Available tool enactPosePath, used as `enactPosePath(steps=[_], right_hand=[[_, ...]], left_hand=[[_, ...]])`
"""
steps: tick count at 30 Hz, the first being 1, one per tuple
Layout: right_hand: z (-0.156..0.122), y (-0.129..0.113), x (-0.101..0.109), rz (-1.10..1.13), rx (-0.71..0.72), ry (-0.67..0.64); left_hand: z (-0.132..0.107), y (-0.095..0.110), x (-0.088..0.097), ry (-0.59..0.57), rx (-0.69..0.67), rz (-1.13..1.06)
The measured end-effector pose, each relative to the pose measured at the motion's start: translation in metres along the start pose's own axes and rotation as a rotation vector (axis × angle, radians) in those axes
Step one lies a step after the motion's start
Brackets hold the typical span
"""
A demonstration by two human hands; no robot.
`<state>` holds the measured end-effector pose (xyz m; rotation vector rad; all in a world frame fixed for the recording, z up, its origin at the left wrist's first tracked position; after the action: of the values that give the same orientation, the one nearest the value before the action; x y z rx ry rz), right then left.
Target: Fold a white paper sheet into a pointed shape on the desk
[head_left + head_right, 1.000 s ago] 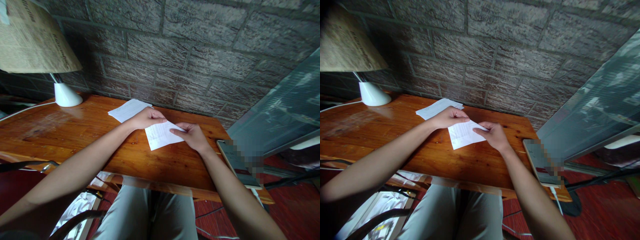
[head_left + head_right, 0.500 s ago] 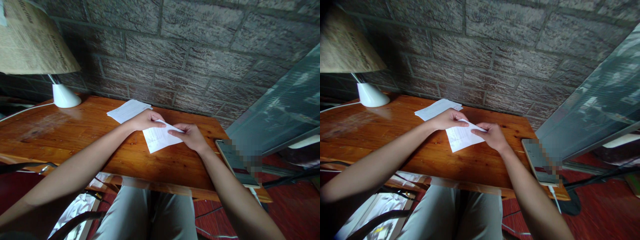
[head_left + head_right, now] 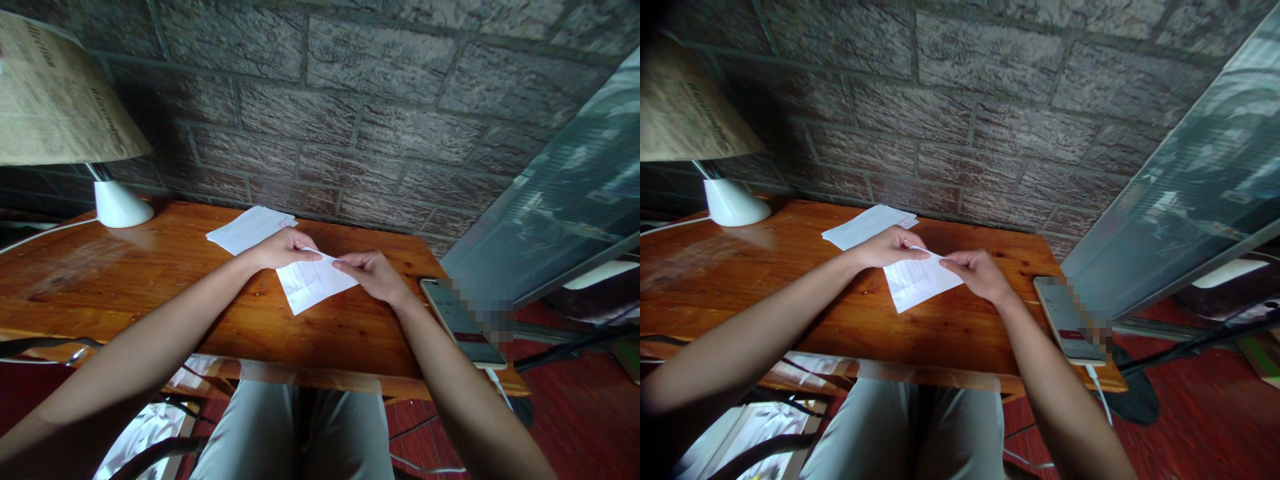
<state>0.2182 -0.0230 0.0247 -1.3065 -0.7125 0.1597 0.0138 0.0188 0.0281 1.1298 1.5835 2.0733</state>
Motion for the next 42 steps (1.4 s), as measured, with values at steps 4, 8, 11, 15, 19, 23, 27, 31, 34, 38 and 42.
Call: enactPosePath(steps=[4, 8, 11, 15, 19, 23, 27, 31, 34, 38, 42], right_hand=[[-0.001, -0.001, 0.002, 0.006, -0.004, -0.019], [-0.003, -0.004, 0.006, -0.005, -0.001, -0.028], [-0.003, -0.003, 0.006, -0.007, -0.005, -0.042], [-0.002, 0.0, 0.008, -0.006, -0.04, -0.04], [-0.003, 0.004, 0.013, -0.047, -0.036, -0.04], [-0.003, 0.004, 0.013, -0.134, -0.016, -0.046], [-0.003, 0.002, 0.007, -0.114, -0.024, -0.074], [0.0, 0.001, 0.011, 0.041, 0.003, 0.084], [0.001, 0.002, 0.016, 0.094, 0.031, 0.206], [0.004, 0.004, 0.016, 0.127, 0.054, 0.258], [0.004, 0.004, 0.014, 0.167, 0.1, 0.304]], left_hand=[[0.0, -0.002, 0.001, 0.002, 0.002, -0.029], [0.0, -0.006, 0.004, 0.057, 0.013, -0.064], [0.0, -0.008, 0.004, 0.05, 0.027, -0.07], [0.0, -0.007, 0.005, 0.039, 0.038, -0.063], [-0.001, -0.006, 0.003, -0.013, 0.053, -0.049], [0.003, -0.005, -0.008, -0.073, 0.013, 0.018], [0.007, -0.005, -0.02, -0.05, -0.05, 0.052], [0.007, -0.004, -0.023, 0.01, -0.076, 0.035], [0.007, -0.003, -0.022, -0.003, -0.089, 0.028], [0.008, -0.004, -0.023, -0.055, -0.063, 0.029], [0.007, -0.002, -0.023, -0.009, -0.066, 0.024]])
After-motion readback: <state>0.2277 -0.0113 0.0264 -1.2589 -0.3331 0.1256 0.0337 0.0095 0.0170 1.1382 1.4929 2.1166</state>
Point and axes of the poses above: each hand's wrist, its own z-axis towards the middle knuckle, its own x-axis out of the back of the hand, y = z × x, the point moved 3 cm from there along z, towards the middle knuckle, and after that the axes turned 8 degrees about -y, right-handed, at the moved point
